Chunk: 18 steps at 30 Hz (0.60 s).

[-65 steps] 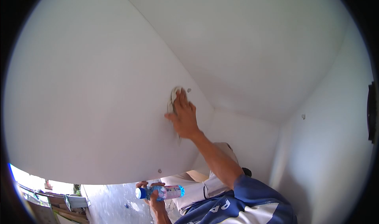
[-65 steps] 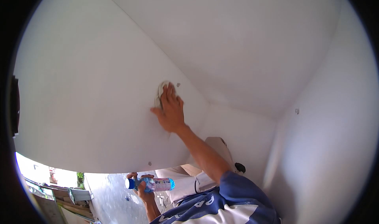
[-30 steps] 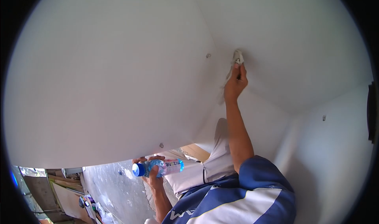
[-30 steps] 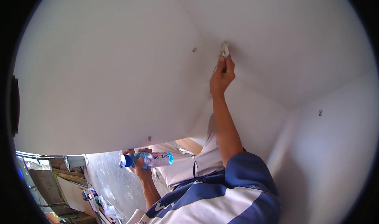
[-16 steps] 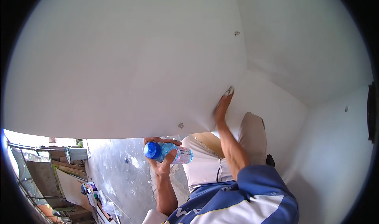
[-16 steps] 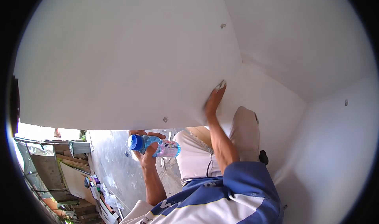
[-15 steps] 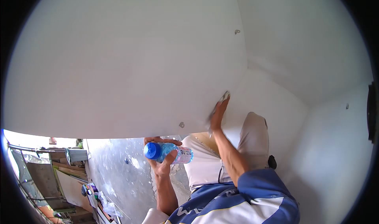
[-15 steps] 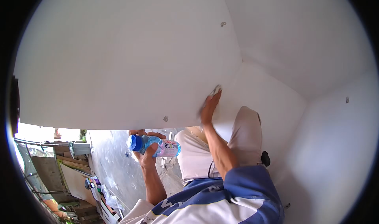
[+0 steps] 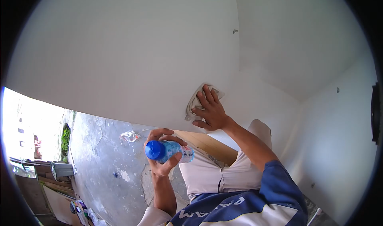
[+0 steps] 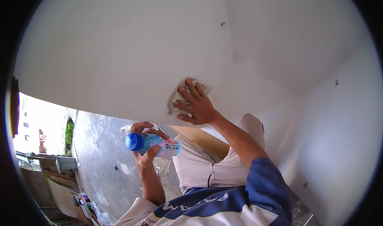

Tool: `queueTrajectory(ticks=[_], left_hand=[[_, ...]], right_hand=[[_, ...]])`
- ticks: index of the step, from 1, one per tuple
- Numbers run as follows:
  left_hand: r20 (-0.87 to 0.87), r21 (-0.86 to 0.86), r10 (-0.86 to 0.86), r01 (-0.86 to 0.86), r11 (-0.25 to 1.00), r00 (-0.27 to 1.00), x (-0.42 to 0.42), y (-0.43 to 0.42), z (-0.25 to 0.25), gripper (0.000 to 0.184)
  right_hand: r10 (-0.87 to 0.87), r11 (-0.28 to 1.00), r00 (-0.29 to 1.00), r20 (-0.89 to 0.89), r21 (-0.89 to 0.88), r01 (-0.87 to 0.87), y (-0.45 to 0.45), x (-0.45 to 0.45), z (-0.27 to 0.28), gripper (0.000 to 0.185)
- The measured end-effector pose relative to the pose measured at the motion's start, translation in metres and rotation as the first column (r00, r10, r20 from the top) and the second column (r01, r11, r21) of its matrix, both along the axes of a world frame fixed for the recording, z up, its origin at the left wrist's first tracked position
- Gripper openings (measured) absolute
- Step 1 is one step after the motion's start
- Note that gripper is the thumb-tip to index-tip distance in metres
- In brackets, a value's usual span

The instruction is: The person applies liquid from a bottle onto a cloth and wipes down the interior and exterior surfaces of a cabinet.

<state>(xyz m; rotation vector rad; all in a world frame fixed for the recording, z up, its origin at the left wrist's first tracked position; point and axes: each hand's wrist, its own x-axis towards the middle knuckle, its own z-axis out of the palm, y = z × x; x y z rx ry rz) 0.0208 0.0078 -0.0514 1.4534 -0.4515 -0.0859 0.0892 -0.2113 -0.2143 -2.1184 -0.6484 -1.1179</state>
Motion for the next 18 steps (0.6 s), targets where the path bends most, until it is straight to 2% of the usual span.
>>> queueTrajectory(ticks=[1, 4, 5, 8, 9, 12, 13, 14, 16, 17, 18], left_hand=[[-0.004, -0.011, 0.003, -0.003, 1.0, 1.0, 0.001, -0.002, 0.001, 0.064], [0.011, -0.013, -0.017, 0.017, 1.0, 1.0, 0.002, 0.001, -0.001, 0.066], [0.039, -0.019, -0.036, 0.036, 0.999, 0.999, 0.004, 0.0, -0.005, 0.066], [0.058, -0.029, -0.05, 0.051, 0.998, 0.997, 0.005, -0.001, -0.007, 0.065], [0.037, -0.03, -0.034, 0.035, 0.999, 0.999, 0.003, -0.004, -0.005, 0.063], [0.099, -0.018, -0.059, 0.061, 0.998, 0.993, 0.008, 0.006, -0.012, 0.061], [0.103, -0.01, -0.063, 0.064, 0.998, 0.993, 0.007, 0.008, -0.009, 0.061], [0.076, -0.048, -0.072, 0.075, 0.996, 0.995, 0.007, 0.004, -0.008, 0.059], [0.056, -0.088, -0.09, 0.095, 0.992, 0.994, 0.01, 0.0, -0.008, 0.057], [0.069, -0.09, -0.099, 0.106, 0.99, 0.993, 0.012, 0.001, -0.01, 0.057], [0.077, -0.087, -0.107, 0.114, 0.99, 0.991, 0.013, 0.004, -0.011, 0.057]], right_hand=[[0.021, 1.0, 0.997, 0.068, -0.024, -0.02, 0.002, 0.005, 0.027, 0.043], [0.016, 0.989, 0.998, 0.054, -0.151, -0.008, -0.007, 0.009, -0.001, 0.043], [-0.024, 0.978, 0.998, -0.058, -0.208, 0.012, -0.018, 0.001, -0.022, 0.041], [-0.054, 0.965, 0.997, -0.049, -0.261, 0.04, -0.028, -0.005, -0.017, 0.039], [-0.048, 0.966, 0.998, 0.042, -0.252, 0.057, -0.024, -0.001, 0.007, 0.037], [-0.005, 0.967, 0.99, 0.138, -0.252, 0.04, -0.017, 0.013, 0.027, 0.036], [-0.013, 0.97, 0.997, 0.078, -0.243, 0.031, -0.017, 0.013, 0.007, 0.037], [-0.016, 0.968, 0.996, 0.091, -0.249, 0.038, -0.02, 0.009, -0.004, 0.037], [-0.075, 0.976, 0.996, -0.051, -0.206, 0.063, -0.019, -0.004, -0.012, 0.039], [-0.073, 0.982, 0.996, 0.042, -0.172, 0.079, -0.017, 0.002, -0.016, 0.043], [-0.08, 0.983, 0.996, 0.04, -0.164, 0.086, -0.011, 0.005, -0.003, 0.043]])
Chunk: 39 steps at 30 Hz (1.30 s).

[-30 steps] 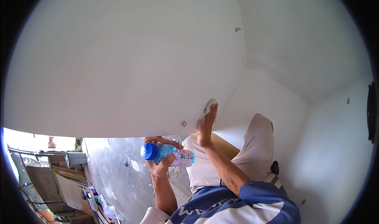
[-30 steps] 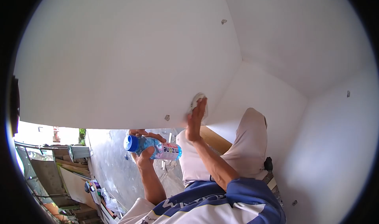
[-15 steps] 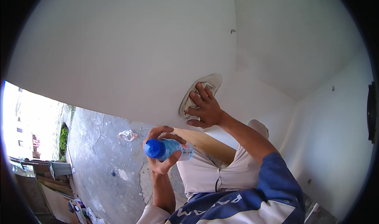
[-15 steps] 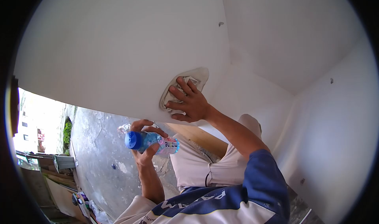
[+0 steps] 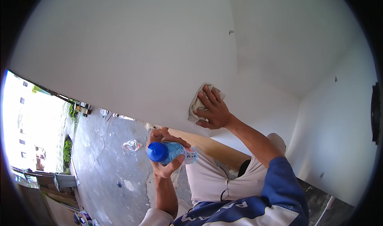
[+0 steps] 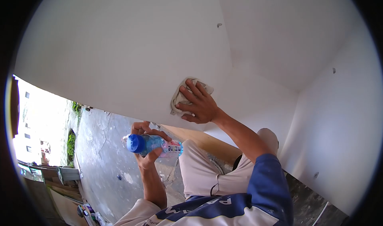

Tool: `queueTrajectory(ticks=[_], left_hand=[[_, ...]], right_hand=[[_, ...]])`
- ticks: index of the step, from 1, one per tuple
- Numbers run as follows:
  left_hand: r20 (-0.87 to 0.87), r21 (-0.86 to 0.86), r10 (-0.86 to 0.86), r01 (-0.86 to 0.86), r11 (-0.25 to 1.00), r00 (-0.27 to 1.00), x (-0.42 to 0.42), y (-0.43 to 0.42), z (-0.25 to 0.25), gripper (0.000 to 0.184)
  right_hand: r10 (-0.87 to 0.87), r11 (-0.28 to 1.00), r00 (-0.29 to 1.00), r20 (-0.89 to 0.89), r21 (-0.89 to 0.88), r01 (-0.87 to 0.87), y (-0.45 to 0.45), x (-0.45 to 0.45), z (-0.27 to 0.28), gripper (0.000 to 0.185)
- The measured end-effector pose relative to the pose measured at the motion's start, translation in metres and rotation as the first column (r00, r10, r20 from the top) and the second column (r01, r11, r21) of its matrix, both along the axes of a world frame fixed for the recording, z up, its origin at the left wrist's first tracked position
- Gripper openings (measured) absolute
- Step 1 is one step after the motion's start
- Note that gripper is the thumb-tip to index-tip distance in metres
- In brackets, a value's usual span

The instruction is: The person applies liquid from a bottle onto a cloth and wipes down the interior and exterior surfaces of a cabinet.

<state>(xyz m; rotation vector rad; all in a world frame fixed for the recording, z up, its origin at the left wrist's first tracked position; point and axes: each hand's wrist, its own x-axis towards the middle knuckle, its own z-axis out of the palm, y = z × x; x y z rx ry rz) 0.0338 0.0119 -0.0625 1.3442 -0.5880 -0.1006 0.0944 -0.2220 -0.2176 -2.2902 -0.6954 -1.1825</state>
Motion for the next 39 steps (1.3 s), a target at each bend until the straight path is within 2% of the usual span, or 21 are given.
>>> queueTrajectory(ticks=[2, 3, 5, 6, 8, 9, 11, 14, 16, 17, 19, 21, 24, 26, 29, 31, 33, 34, 36, 39], left_hand=[[-0.013, -0.038, -0.028, 0.027, 0.999, 1.0, 0.003, 0.0, -0.001, 0.057], [-0.027, -0.077, -0.051, 0.049, 0.996, 0.998, 0.003, 0.002, -0.001, 0.058], [-0.004, -0.072, -0.083, 0.082, 0.994, 0.997, 0.009, 0.006, -0.002, 0.059], [0.012, -0.068, -0.106, 0.106, 0.992, 0.994, 0.01, 0.009, -0.003, 0.06], [0.004, -0.05, -0.125, 0.125, 0.991, 0.992, 0.011, 0.01, 0.003, 0.059], [-0.001, -0.026, -0.14, 0.14, 0.99, 0.99, 0.013, 0.01, 0.005, 0.059], [-0.004, -0.039, -0.146, 0.145, 0.989, 0.989, 0.015, 0.013, 0.002, 0.059], [0.023, -0.01, -0.171, 0.172, 0.985, 0.985, 0.026, 0.017, -0.001, 0.06], [0.044, 0.03, -0.192, 0.191, 0.981, 0.98, 0.024, 0.018, 0.002, 0.06], [-0.009, 0.009, -0.183, 0.184, 0.983, 0.983, 0.023, 0.016, 0.007, 0.061], [-0.07, -0.011, -0.171, 0.17, 0.985, 0.983, 0.024, 0.017, 0.007, 0.061], [-0.05, -0.075, -0.223, 0.219, 0.973, 0.974, 0.026, 0.02, 0.005, 0.06], [-0.009, -0.096, -0.252, 0.25, 0.964, 0.968, 0.029, 0.021, -0.002, 0.059], [-0.049, -0.099, -0.273, 0.267, 0.958, 0.961, 0.028, 0.024, 0.003, 0.058], [-0.048, -0.066, -0.338, 0.335, 0.94, 0.94, 0.038, 0.032, 0.007, 0.057], [-0.028, -0.029, -0.381, 0.38, 0.925, 0.924, 0.039, 0.033, 0.006, 0.057], [-0.115, -0.126, -0.374, 0.36, 0.925, 0.92, 0.038, 0.032, 0.002, 0.056], [-0.121, -0.117, -0.376, 0.363, 0.924, 0.919, 0.038, 0.036, 0.002, 0.056], [-0.093, -0.143, -0.429, 0.414, 0.899, 0.899, 0.044, 0.036, -0.004, 0.056], [-0.053, -0.107, -0.451, 0.444, 0.89, 0.891, 0.052, 0.043, -0.009, 0.056]], right_hand=[[-0.008, 0.997, 0.995, 0.096, 0.082, 0.001, 0.01, 0.005, 0.029, 0.051], [-0.012, 0.996, 0.996, 0.092, 0.089, 0.004, 0.023, 0.001, 0.024, 0.051], [-0.037, 0.944, 0.999, -0.015, 0.327, 0.04, 0.055, -0.021, -0.003, 0.058], [-0.058, 0.938, 0.983, -0.177, 0.328, 0.114, 0.072, -0.04, -0.025, 0.061], [-0.032, 0.918, 0.959, -0.283, 0.371, 0.14, 0.096, -0.063, -0.045, 0.062], [-0.036, 0.917, 0.959, -0.28, 0.372, 0.143, 0.1, -0.063, -0.04, 0.062], [-0.076, 0.859, 0.972, -0.224, 0.48, 0.178, 0.111, -0.066, -0.03, 0.062], [-0.173, 0.848, 0.97, -0.17, 0.475, 0.235, 0.117, -0.074, 0.003, 0.059], [-0.181, 0.839, 0.962, -0.207, 0.478, 0.26, 0.123, -0.086, 0.025, 0.058], [-0.186, 0.83, 0.955, -0.232, 0.483, 0.279, 0.123, -0.085, 0.029, 0.056], [-0.172, 0.837, 0.959, -0.225, 0.48, 0.263, 0.12, -0.08, 0.024, 0.055], [-0.121, 0.862, 0.954, -0.275, 0.447, 0.238, 0.119, -0.087, 0.014, 0.052], [-0.135, 0.877, 0.97, -0.203, 0.431, 0.212, 0.118, -0.084, 0.014, 0.052], [-0.116, 0.897, 0.971, -0.209, 0.398, 0.193, 0.114, -0.082, 0.024, 0.053], [-0.113, 0.895, 0.945, -0.306, 0.382, 0.231, 0.121, -0.087, 0.017, 0.057], [-0.122, 0.889, 0.952, -0.279, 0.397, 0.23, 0.122, -0.088, 0.027, 0.059], [-0.136, 0.88, 0.958, -0.253, 0.414, 0.234, 0.125, -0.087, 0.033, 0.06], [-0.158, 0.867, 0.948, -0.276, 0.42, 0.267, 0.132, -0.087, 0.037, 0.06], [-0.184, 0.862, 0.94, -0.286, 0.414, 0.294, 0.135, -0.085, 0.033, 0.061], [-0.118, 0.884, 0.938, -0.324, 0.397, 0.249, 0.14, -0.099, 0.019, 0.056]])
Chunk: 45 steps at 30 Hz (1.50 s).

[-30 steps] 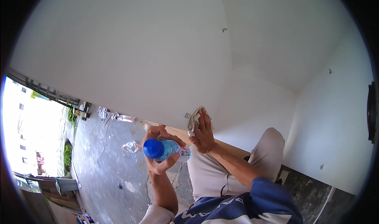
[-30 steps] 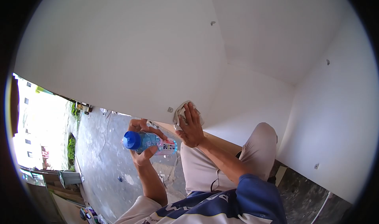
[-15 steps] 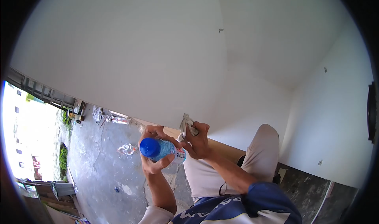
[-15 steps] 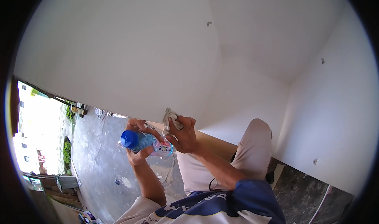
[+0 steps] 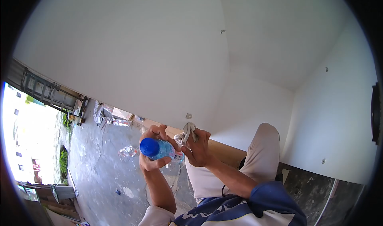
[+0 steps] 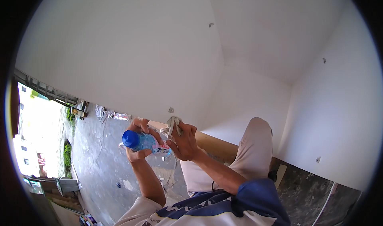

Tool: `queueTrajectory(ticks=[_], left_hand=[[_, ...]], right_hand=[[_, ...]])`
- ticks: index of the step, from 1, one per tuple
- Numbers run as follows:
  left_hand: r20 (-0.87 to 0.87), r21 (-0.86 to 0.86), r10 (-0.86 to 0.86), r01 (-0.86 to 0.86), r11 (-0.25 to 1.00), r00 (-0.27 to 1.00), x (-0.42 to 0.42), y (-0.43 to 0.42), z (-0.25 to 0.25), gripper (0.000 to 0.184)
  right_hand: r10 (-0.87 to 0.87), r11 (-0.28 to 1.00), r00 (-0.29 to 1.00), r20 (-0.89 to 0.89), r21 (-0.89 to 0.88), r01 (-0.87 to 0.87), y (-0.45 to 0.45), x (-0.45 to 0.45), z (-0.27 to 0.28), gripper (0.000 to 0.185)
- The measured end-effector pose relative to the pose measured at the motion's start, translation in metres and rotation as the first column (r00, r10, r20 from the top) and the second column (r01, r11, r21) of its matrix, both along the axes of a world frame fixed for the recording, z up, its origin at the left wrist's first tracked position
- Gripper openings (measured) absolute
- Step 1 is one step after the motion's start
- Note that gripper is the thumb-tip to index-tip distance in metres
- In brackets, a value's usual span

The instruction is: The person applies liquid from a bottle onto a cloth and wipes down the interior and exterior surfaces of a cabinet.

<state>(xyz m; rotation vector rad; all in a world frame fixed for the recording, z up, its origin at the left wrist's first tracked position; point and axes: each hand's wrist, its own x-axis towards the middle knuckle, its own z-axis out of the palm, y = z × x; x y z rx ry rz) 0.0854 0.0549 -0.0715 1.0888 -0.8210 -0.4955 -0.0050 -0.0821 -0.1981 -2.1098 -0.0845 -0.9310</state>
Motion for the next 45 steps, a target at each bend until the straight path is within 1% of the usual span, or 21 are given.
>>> queueTrajectory(ticks=[3, 6, 7, 9, 11, 16, 19, 22, 24, 27, 29, 32, 35, 36, 37, 38, 39, 40, 41, 43, 45], left_hand=[[-0.035, -0.088, 0.031, -0.035, 0.996, 0.999, 0.0, -0.001, 0.001, 0.056], [0.035, -0.177, 0.043, -0.036, 0.983, 0.998, 0.011, 0.017, 0.014, 0.055], [0.059, -0.176, 0.054, -0.043, 0.983, 0.997, 0.013, 0.024, 0.018, 0.054], [0.086, -0.164, 0.03, -0.015, 0.986, 0.996, 0.016, 0.027, 0.022, 0.053], [0.095, -0.125, 0.055, -0.043, 0.991, 0.994, 0.015, 0.027, 0.018, 0.053], [0.009, -0.069, 0.13, -0.129, 0.989, 0.992, 0.003, 0.031, 0.009, 0.056], [0.009, -0.099, 0.104, -0.103, 0.99, 0.994, -0.003, 0.028, 0.008, 0.055], [0.049, -0.074, 0.109, -0.105, 0.992, 0.993, 0.0, 0.026, 0.005, 0.057], [0.073, -0.038, 0.113, -0.11, 0.993, 0.991, 0.0, 0.028, 0.004, 0.059], [0.084, 0.01, 0.158, -0.159, 0.987, 0.984, -0.009, 0.027, 0.003, 0.059], [0.077, 0.017, 0.185, -0.187, 0.982, 0.98, -0.015, 0.03, 0.002, 0.058], [0.115, -0.013, 0.175, -0.174, 0.985, 0.978, -0.014, 0.027, 0.003, 0.056], [0.084, 0.026, 0.227, -0.23, 0.973, 0.97, -0.02, 0.021, 0.003, 0.055], [0.074, 0.038, 0.242, -0.245, 0.969, 0.967, -0.02, 0.016, 0.003, 0.054], [0.147, 0.011, 0.215, -0.219, 0.976, 0.966, -0.017, 0.01, 0.003, 0.054], [0.213, -0.014, 0.194, -0.195, 0.981, 0.958, -0.017, 0.003, 0.002, 0.053], [0.203, -0.009, 0.187, -0.189, 0.982, 0.961, -0.021, -0.001, 0.002, 0.053], [0.156, -0.016, 0.218, -0.218, 0.976, 0.963, -0.024, -0.005, 0.002, 0.054], [0.109, -0.025, 0.251, -0.25, 0.968, 0.962, -0.029, -0.01, 0.001, 0.055], [0.092, -0.021, 0.292, -0.292, 0.956, 0.952, -0.038, -0.016, -0.001, 0.056], [0.076, -0.02, 0.339, -0.338, 0.941, 0.938, -0.043, -0.019, -0.004, 0.057]], right_hand=[[-0.046, 0.998, 0.987, 0.155, -0.027, 0.051, -0.006, 0.016, 0.05, 0.059], [-0.022, 0.998, 0.989, 0.143, 0.063, 0.013, -0.016, 0.021, 0.09, 0.064], [0.033, 0.992, 0.991, 0.129, 0.118, -0.048, -0.02, 0.02, 0.095, 0.066], [-0.061, 0.985, 0.995, 0.075, 0.168, 0.048, 0.012, 0.008, 0.065, 0.071], [-0.061, 0.996, 0.997, 0.042, 0.062, 0.059, 0.029, 0.0, 0.03, 0.071], [-0.136, 0.984, 0.989, 0.058, 0.124, 0.128, 0.0, 0.025, 0.107, 0.071], [-0.153, 0.981, 0.987, 0.054, 0.124, 0.146, 0.024, 0.01, 0.061, 0.071], [-0.15, 0.948, 0.958, -0.244, 0.241, 0.21, 0.044, -0.008, -0.03, 0.075], [-0.188, 0.913, 0.961, -0.203, 0.326, 0.247, 0.032, 0.003, -0.06, 0.077], [-0.245, 0.872, 0.954, -0.172, 0.391, 0.295, 0.004, 0.046, -0.044, 0.08], [-0.243, 0.882, 0.966, 0.083, 0.433, 0.185, -0.004, 0.062, 0.004, 0.083], [-0.137, 0.933, 0.979, 0.152, 0.351, 0.076, 0.008, 0.056, -0.011, 0.087], [-0.109, 0.877, 0.977, -0.181, 0.446, 0.181, 0.018, 0.032, -0.088, 0.085], [-0.06, 0.857, 0.986, -0.154, 0.499, 0.131, 0.012, 0.03, -0.093, 0.082], [0.021, 0.812, 0.998, -0.064, 0.584, 0.02, 0.009, 0.027, -0.071, 0.08], [-0.035, 0.858, 0.999, -0.014, 0.512, 0.037, 0.011, 0.031, -0.054, 0.078], [-0.082, 0.896, 0.996, 0.032, 0.441, 0.06, 0.015, 0.036, -0.034, 0.076], [-0.046, 0.907, 0.983, 0.175, 0.421, -0.032, 0.007, 0.044, 0.004, 0.074], [-0.049, 0.905, 0.982, 0.18, 0.423, -0.033, 0.002, 0.049, 0.018, 0.074], [-0.093, 0.902, 0.991, 0.1, 0.43, 0.042, -0.005, 0.061, -0.011, 0.072], [-0.211, 0.733, 0.957, -0.197, 0.616, 0.288, -0.005, 0.066, -0.045, 0.065]])
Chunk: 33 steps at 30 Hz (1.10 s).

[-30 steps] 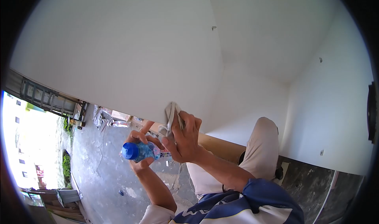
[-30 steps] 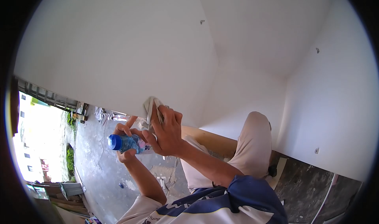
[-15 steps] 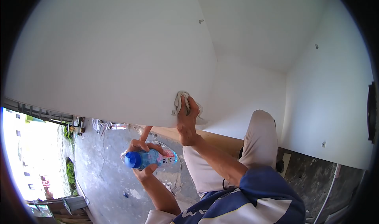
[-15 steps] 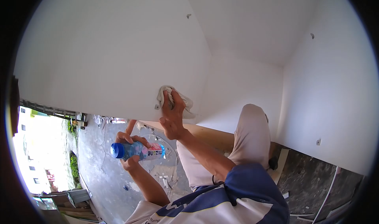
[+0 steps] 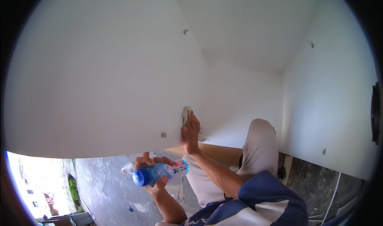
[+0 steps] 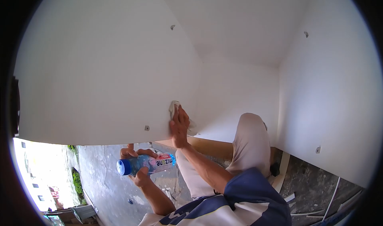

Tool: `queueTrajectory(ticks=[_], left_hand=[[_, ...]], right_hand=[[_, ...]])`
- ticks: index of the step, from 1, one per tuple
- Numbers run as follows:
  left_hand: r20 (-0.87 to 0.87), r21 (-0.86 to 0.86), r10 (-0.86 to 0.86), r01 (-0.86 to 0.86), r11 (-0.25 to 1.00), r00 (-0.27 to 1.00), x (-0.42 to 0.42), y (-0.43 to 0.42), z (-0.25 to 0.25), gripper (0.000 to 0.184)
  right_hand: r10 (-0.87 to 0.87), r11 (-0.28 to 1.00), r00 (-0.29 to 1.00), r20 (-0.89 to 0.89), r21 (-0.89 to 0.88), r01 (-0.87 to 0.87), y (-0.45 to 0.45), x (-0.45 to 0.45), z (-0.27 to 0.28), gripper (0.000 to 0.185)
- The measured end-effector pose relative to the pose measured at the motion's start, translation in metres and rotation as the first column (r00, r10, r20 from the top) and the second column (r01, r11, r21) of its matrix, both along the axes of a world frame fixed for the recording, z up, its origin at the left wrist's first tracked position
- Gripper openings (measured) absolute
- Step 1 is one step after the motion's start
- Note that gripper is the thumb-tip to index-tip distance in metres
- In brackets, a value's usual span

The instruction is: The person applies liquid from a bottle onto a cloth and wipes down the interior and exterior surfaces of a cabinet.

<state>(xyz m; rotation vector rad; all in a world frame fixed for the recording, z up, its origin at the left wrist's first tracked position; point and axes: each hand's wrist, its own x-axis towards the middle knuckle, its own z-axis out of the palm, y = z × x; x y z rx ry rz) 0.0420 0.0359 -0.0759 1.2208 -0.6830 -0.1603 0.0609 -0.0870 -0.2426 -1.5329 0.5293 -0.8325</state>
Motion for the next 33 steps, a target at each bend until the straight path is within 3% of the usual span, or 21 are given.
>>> queueTrajectory(ticks=[2, 4, 5, 7, 9, 10, 12, 13, 15, 16, 18, 20, 22, 26, 29, 31, 33], left_hand=[[-0.021, 0.003, 0.049, -0.049, 0.999, 0.999, -0.004, -0.001, -0.004, 0.058], [-0.032, -0.007, 0.089, -0.089, 0.996, 0.996, -0.009, -0.009, -0.002, 0.058], [-0.039, 0.012, 0.114, -0.114, 0.993, 0.993, -0.009, -0.006, -0.004, 0.059], [-0.058, 0.022, 0.165, -0.164, 0.986, 0.985, -0.012, -0.008, -0.004, 0.061], [-0.056, 0.039, 0.179, -0.177, 0.983, 0.982, -0.014, -0.013, 0.002, 0.063], [-0.057, 0.059, 0.194, -0.191, 0.98, 0.979, -0.015, -0.014, 0.003, 0.064], [-0.085, 0.087, 0.24, -0.232, 0.969, 0.967, -0.016, -0.012, 0.003, 0.066], [-0.086, 0.106, 0.254, -0.244, 0.964, 0.964, -0.016, -0.013, 0.002, 0.067], [-0.071, 0.154, 0.294, -0.281, 0.947, 0.953, -0.019, -0.011, -0.001, 0.067], [-0.061, 0.16, 0.316, -0.303, 0.939, 0.947, -0.018, -0.011, 0.003, 0.067], [-0.079, 0.159, 0.311, -0.296, 0.942, 0.947, -0.02, -0.013, 0.007, 0.068], [-0.066, 0.232, 0.348, -0.325, 0.917, 0.935, -0.02, -0.017, 0.01, 0.064], [-0.1, 0.137, 0.295, -0.28, 0.95, 0.95, -0.023, -0.013, 0.006, 0.067], [-0.034, 0.085, 0.24, -0.236, 0.968, 0.97, -0.013, -0.002, -0.012, 0.063], [-0.082, 0.043, 0.231, -0.228, 0.973, 0.969, -0.013, -0.002, -0.015, 0.062], [-0.081, 0.012, 0.221, -0.22, 0.975, 0.972, -0.012, -0.002, -0.017, 0.062], [-0.102, -0.021, 0.206, -0.209, 0.978, 0.973, -0.011, -0.001, -0.018, 0.061]], right_hand=[[-0.072, 0.972, 0.98, -0.183, 0.208, 0.11, -0.011, 0.02, -0.068, 0.06], [-0.143, 0.954, 0.982, -0.122, 0.245, 0.17, -0.041, 0.047, -0.12, 0.053], [-0.103, 0.896, 0.975, -0.197, 0.407, 0.177, -0.068, 0.053, -0.104, 0.049], [-0.124, 0.88, 0.944, -0.306, 0.405, 0.247, -0.133, 0.072, -0.071, 0.043], [-0.301, 0.944, 0.883, -0.359, 0.022, 0.331, -0.194, 0.093, -0.058, 0.04], [-0.397, 0.917, 0.842, -0.365, -0.202, 0.345, -0.224, 0.099, -0.055, 0.039], [-0.482, 0.843, 0.762, -0.433, -0.464, 0.271, -0.274, 0.112, -0.065, 0.034], [-0.473, 0.846, 0.77, -0.428, -0.463, 0.263, -0.289, 0.117, -0.077, 0.034], [-0.363, 0.694, 0.688, -0.629, -0.675, -0.251, -0.309, 0.13, -0.111, 0.042], [-0.341, 0.694, 0.701, -0.627, -0.671, -0.262, -0.301, 0.141, -0.128, 0.042], [-0.474, 0.531, 0.699, -0.536, -0.807, -0.258, -0.281, 0.143, -0.168, 0.05], [-0.418, 0.525, 0.707, -0.57, -0.787, -0.323, -0.282, 0.133, -0.165, 0.053], [-0.385, 0.503, 0.699, -0.603, -0.772, -0.389, -0.269, 0.107, -0.164, 0.056], [-0.304, 0.564, 0.776, -0.553, -0.761, -0.321, -0.178, 0.055, -0.174, 0.053], [-0.124, 0.591, 0.825, -0.552, -0.709, -0.385, -0.085, -0.021, -0.177, 0.053], [0.128, 0.636, 0.812, -0.57, -0.581, -0.508, -0.039, -0.066, -0.162, 0.043], [0.267, 0.507, 0.785, -0.558, -0.612, -0.607, -0.01, -0.093, -0.148, 0.033]])
